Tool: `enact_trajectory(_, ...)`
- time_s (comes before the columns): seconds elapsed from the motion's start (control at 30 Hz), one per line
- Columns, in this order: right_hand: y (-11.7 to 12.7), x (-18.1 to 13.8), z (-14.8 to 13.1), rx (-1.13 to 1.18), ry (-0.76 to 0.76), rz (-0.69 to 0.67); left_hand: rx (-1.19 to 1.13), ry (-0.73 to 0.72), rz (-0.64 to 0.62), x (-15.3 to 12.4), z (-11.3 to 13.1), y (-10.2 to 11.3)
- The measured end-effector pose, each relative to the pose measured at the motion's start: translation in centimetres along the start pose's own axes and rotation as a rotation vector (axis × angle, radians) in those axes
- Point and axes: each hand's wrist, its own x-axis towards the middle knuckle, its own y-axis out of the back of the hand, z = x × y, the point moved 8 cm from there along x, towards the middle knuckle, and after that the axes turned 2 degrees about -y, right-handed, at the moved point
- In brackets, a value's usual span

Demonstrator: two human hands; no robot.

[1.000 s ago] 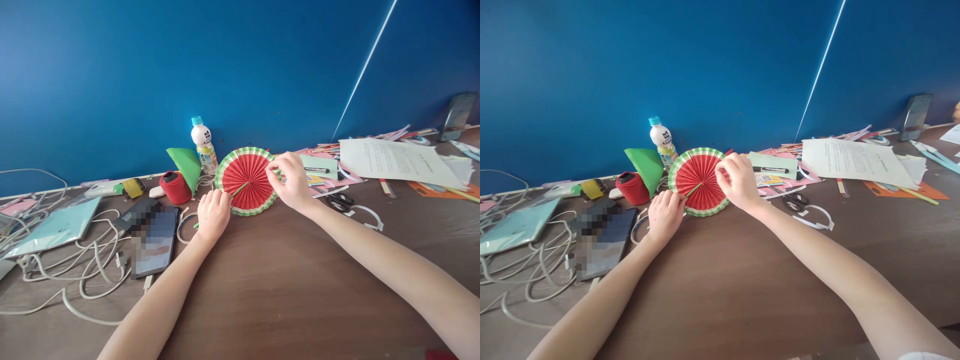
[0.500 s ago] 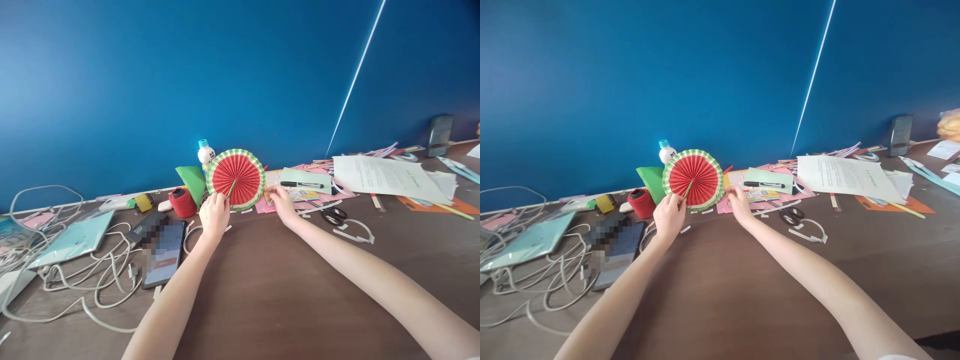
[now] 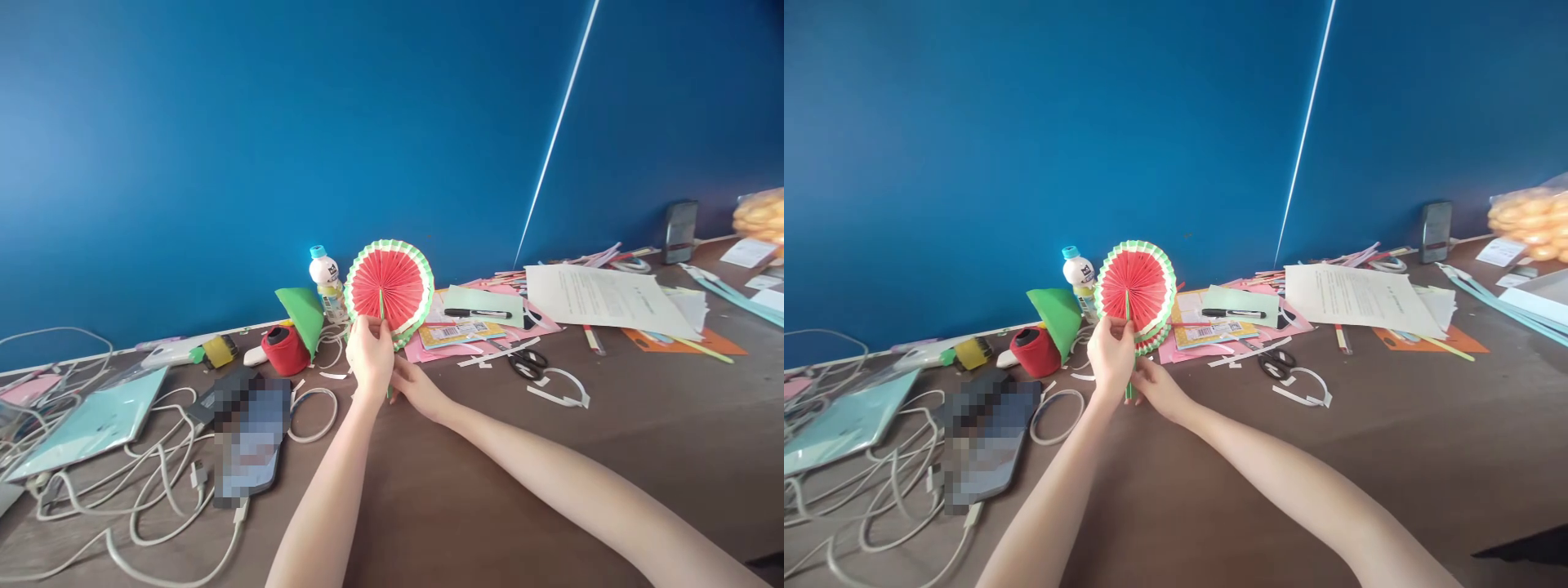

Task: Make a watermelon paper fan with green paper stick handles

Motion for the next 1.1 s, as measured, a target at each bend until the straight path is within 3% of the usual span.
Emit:
enact_trajectory(0.23,-0.7,0.0,0.6,0.089,-0.034,-0.102,-0.011,0.116,-0.177,0.3,-1.5,-1.4)
enact_trajectory(0.37,-0.8,0.0,0.7,0.128,-0.054,-0.135,0.041,0.070,-0.268,0.8,-1.2,-1.9)
enact_trajectory(0.77,-0.6,0.1,1.2,0.122,-0.114,-0.149,0.253,-0.019,-0.219,0.4,-1.3,-2.2)
enact_trajectory(0.9,-0.8,-0.1,1.1,0.124,-0.143,-0.157,0.179,0.034,-0.252,0.8,-2.0,-2.2)
enact_trajectory(1.1,-0.6,-0.1,0.9,0.149,-0.141,-0.155,-0.070,0.094,-0.412,1.4,-2.5,-2.4)
